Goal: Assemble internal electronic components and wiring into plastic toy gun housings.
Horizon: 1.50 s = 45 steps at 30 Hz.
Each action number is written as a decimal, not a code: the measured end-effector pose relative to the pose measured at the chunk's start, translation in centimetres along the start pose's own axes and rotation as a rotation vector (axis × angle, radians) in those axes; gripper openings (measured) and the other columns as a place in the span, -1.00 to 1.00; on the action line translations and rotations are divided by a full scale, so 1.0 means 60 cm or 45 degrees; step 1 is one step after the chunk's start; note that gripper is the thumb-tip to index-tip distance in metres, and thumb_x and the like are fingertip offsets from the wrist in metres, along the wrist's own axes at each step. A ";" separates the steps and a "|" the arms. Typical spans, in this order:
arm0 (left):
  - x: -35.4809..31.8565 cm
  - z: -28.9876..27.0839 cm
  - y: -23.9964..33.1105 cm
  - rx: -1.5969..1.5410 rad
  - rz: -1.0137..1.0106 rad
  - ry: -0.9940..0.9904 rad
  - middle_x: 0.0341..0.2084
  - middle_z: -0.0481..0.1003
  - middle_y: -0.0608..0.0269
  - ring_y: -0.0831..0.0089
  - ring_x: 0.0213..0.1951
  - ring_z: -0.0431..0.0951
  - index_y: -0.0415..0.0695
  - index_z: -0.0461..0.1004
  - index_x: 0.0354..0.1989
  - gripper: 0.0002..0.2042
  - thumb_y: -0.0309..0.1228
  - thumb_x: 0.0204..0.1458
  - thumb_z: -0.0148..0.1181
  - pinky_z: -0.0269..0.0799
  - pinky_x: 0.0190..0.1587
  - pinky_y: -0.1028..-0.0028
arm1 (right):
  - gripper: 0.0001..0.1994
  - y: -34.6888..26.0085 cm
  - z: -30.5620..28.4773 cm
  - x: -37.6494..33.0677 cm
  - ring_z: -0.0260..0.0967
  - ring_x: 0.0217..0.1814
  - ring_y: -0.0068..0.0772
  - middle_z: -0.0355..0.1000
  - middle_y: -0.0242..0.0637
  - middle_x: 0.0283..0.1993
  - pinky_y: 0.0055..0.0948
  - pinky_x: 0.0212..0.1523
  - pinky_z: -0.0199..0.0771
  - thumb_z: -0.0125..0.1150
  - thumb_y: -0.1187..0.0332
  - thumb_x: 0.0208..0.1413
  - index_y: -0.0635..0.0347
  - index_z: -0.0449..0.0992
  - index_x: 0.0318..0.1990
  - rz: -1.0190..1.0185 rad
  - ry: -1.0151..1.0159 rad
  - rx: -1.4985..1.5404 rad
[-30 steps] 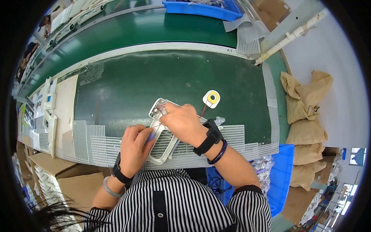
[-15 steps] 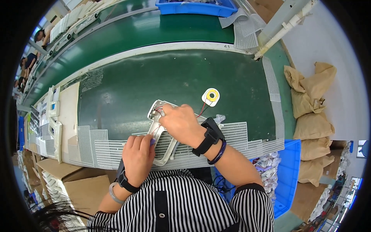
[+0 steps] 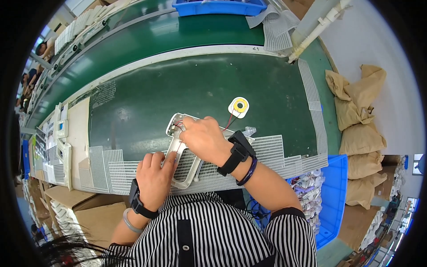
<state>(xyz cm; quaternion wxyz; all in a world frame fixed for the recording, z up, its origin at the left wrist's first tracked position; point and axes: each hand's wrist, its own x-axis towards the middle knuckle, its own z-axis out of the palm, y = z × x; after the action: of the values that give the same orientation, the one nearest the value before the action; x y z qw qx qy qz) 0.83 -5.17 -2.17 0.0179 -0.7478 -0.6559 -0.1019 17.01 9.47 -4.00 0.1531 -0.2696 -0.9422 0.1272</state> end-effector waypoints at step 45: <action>0.352 0.108 0.140 -0.289 0.073 -0.285 -0.20 0.58 0.04 0.05 -0.14 0.63 -0.14 0.52 -0.20 -0.59 -0.13 -0.06 0.49 0.56 -0.14 0.12 | -0.68 0.000 -0.105 -0.208 0.55 -0.35 -0.18 0.53 -0.29 -0.27 -0.28 -0.37 0.52 0.30 0.33 0.17 0.14 0.56 0.07 0.955 0.584 0.182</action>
<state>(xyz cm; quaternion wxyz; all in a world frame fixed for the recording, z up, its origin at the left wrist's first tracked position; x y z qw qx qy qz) 12.47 15.30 -3.88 -0.1369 -0.7701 -0.6164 -0.0909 29.32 3.62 -0.95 0.3198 -0.6028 -0.7096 0.1755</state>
